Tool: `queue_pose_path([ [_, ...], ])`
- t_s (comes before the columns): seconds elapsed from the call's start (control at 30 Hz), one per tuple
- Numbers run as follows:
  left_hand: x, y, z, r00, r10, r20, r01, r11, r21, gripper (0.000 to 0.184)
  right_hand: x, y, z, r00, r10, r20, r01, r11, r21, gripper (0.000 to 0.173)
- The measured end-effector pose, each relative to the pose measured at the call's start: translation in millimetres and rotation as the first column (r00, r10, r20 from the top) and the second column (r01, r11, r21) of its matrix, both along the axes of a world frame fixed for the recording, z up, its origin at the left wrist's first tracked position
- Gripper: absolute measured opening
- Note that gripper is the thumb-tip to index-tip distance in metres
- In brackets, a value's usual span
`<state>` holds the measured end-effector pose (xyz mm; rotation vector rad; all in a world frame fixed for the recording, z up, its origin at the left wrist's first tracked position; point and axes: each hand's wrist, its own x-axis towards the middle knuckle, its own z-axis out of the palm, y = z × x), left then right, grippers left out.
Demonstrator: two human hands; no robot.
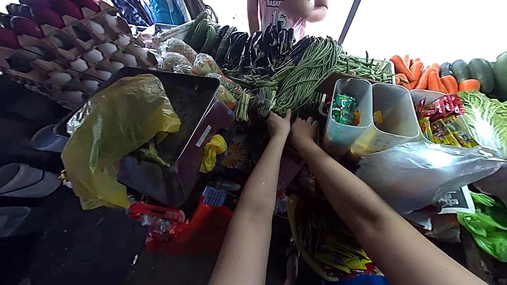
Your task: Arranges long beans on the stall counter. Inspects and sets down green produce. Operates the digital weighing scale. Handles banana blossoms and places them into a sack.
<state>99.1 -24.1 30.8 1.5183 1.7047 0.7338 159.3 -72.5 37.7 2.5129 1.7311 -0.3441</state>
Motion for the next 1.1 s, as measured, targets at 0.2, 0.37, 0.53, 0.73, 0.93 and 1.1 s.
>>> queue_pose_path([
  [0.2,-5,-16,27,0.998,-0.027,0.062,0.018,0.99,0.14,0.047,15,5,-7,0.977,-0.107,-0.187,0.131,0.984,0.121,0.082],
  [0.37,-29,-16,35,0.98,-0.028,0.195,-0.015,0.976,0.218,0.03,10,4,10,0.919,-0.164,-0.359,0.223,0.966,0.13,0.089],
  [0.53,-33,-5,32,0.977,-0.211,0.015,0.208,0.97,0.127,0.08,7,-1,7,0.932,-0.105,-0.348,0.189,0.958,0.217,0.068],
  [0.73,-28,-6,22,0.964,-0.251,0.088,0.196,0.895,0.402,0.063,2,-13,48,0.972,-0.094,-0.214,0.122,0.985,0.123,0.05],
  [0.93,-77,-19,60,0.863,-0.207,0.461,-0.139,0.78,0.61,0.074,-7,-52,122,0.962,0.009,-0.273,0.017,0.996,0.091,0.069],
  [1.1,-90,41,43,0.776,-0.333,0.535,-0.186,0.69,0.699,0.094,-27,-16,145,0.893,0.097,-0.44,0.14,0.869,0.475,0.063],
])
